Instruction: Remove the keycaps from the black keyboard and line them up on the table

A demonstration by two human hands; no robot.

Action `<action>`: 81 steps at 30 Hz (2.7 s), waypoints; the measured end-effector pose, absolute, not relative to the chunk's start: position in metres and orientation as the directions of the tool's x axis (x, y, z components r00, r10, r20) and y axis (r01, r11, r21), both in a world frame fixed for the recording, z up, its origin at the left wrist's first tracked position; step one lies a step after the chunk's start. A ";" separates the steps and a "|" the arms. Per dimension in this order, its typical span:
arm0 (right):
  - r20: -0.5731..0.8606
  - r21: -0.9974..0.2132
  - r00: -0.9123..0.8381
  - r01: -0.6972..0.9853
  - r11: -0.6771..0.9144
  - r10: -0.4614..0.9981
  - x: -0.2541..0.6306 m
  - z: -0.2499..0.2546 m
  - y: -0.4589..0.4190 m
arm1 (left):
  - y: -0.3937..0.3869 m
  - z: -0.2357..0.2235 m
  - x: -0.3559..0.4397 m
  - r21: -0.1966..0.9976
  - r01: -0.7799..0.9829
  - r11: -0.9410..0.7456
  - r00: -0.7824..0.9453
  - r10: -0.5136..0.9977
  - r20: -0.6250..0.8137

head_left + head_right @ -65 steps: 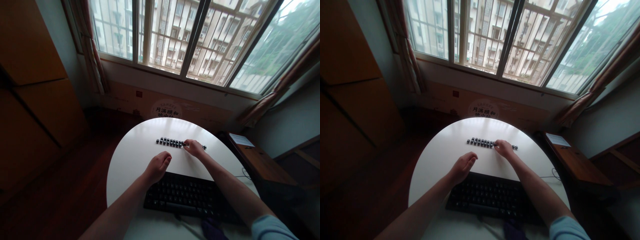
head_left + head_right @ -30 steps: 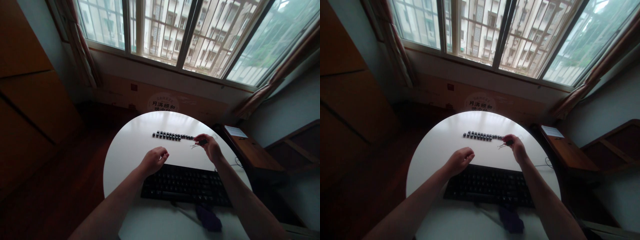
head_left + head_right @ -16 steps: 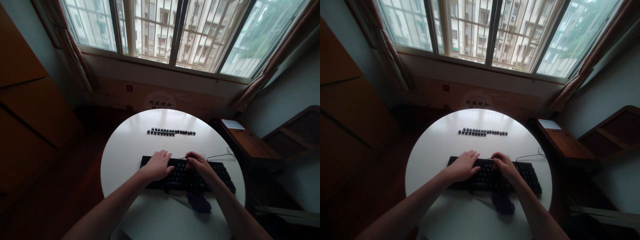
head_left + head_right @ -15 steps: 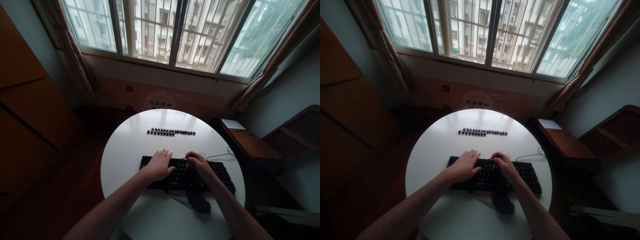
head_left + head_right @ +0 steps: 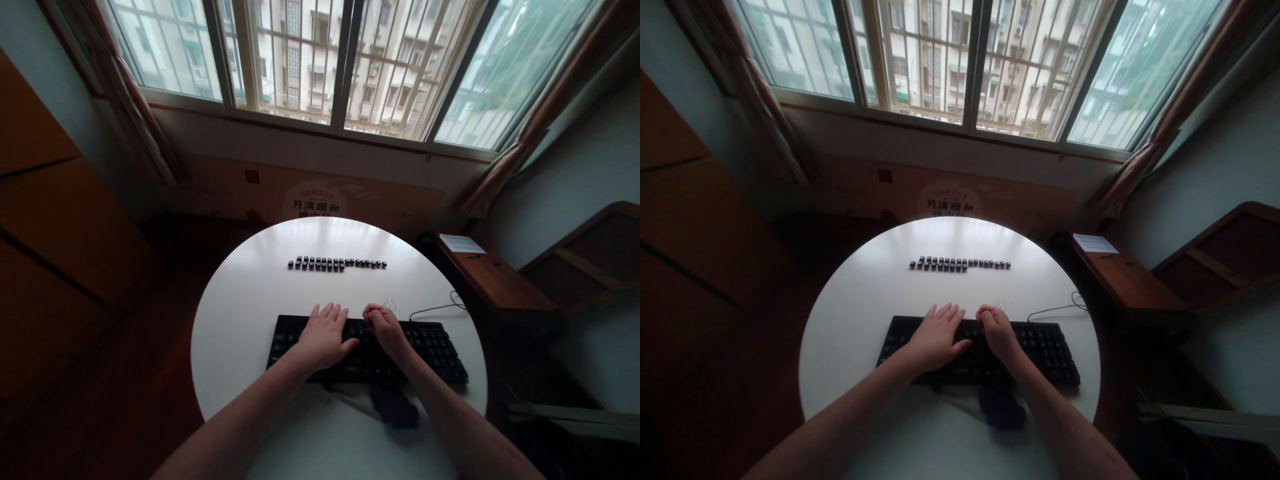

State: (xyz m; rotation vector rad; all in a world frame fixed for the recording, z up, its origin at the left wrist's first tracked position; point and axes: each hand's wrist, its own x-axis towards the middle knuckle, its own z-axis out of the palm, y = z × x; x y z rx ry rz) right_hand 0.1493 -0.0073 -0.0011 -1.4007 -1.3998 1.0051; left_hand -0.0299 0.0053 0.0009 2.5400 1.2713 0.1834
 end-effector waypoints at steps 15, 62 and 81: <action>0.261 -0.770 -0.127 0.570 0.285 0.957 0.147 0.000 -0.024 | 0.007 -0.005 -0.031 0.282 0.764 -0.581 0.604 0.797 0.003; 0.389 -0.515 -0.461 0.609 0.604 0.797 0.150 0.052 -0.035 | 0.006 0.033 -0.048 0.773 0.363 -0.521 0.598 0.766 0.235; 0.133 -0.499 -0.069 0.857 0.127 0.989 0.177 0.002 0.155 | 0.017 0.027 -0.062 0.487 0.757 -0.435 0.466 0.883 0.065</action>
